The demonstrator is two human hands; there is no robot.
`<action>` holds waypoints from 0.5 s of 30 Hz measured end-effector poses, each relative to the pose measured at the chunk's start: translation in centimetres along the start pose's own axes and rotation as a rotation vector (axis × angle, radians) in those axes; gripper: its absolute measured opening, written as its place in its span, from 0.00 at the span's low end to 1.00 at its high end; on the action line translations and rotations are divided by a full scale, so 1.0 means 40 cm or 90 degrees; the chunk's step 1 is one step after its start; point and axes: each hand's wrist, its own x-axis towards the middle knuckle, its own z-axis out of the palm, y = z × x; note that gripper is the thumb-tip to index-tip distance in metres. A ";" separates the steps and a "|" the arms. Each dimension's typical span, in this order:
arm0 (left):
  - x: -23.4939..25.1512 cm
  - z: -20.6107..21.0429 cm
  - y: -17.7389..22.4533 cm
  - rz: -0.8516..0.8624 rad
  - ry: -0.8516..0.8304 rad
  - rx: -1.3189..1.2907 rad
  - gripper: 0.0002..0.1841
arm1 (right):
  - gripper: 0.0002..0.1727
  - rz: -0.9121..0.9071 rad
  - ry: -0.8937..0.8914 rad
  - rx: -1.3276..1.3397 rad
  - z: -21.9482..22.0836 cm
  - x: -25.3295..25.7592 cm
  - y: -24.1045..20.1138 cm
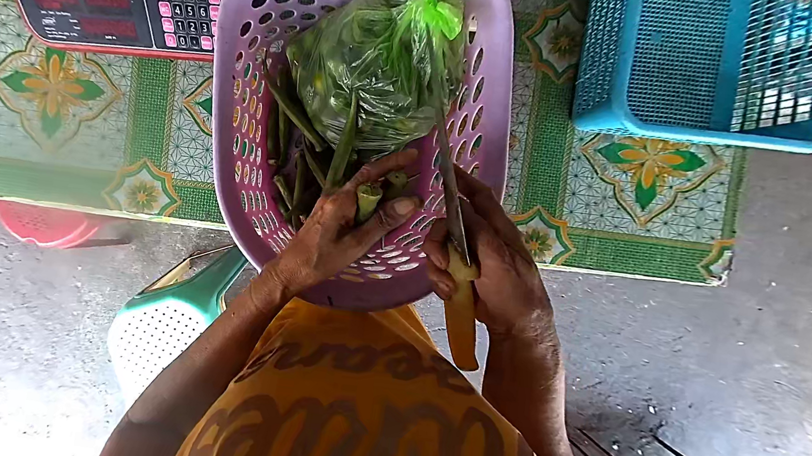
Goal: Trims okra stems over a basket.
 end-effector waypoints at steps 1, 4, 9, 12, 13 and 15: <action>0.000 0.001 0.001 -0.010 0.001 0.018 0.27 | 0.26 -0.011 0.004 -0.010 -0.001 0.001 0.001; 0.005 0.008 -0.003 0.022 0.023 0.200 0.32 | 0.31 -0.095 0.046 -0.142 0.006 0.001 0.002; 0.016 0.044 0.008 0.051 0.107 0.518 0.36 | 0.44 -0.212 0.131 -0.293 0.051 0.003 -0.008; 0.016 0.054 0.022 0.034 0.105 0.554 0.41 | 0.47 -0.234 0.112 -0.265 0.064 0.006 -0.007; 0.016 0.053 0.025 0.036 0.090 0.539 0.44 | 0.47 -0.231 0.099 -0.243 0.065 0.006 -0.008; 0.012 0.046 0.024 0.049 0.042 0.442 0.49 | 0.46 -0.230 0.072 -0.216 0.059 0.005 -0.009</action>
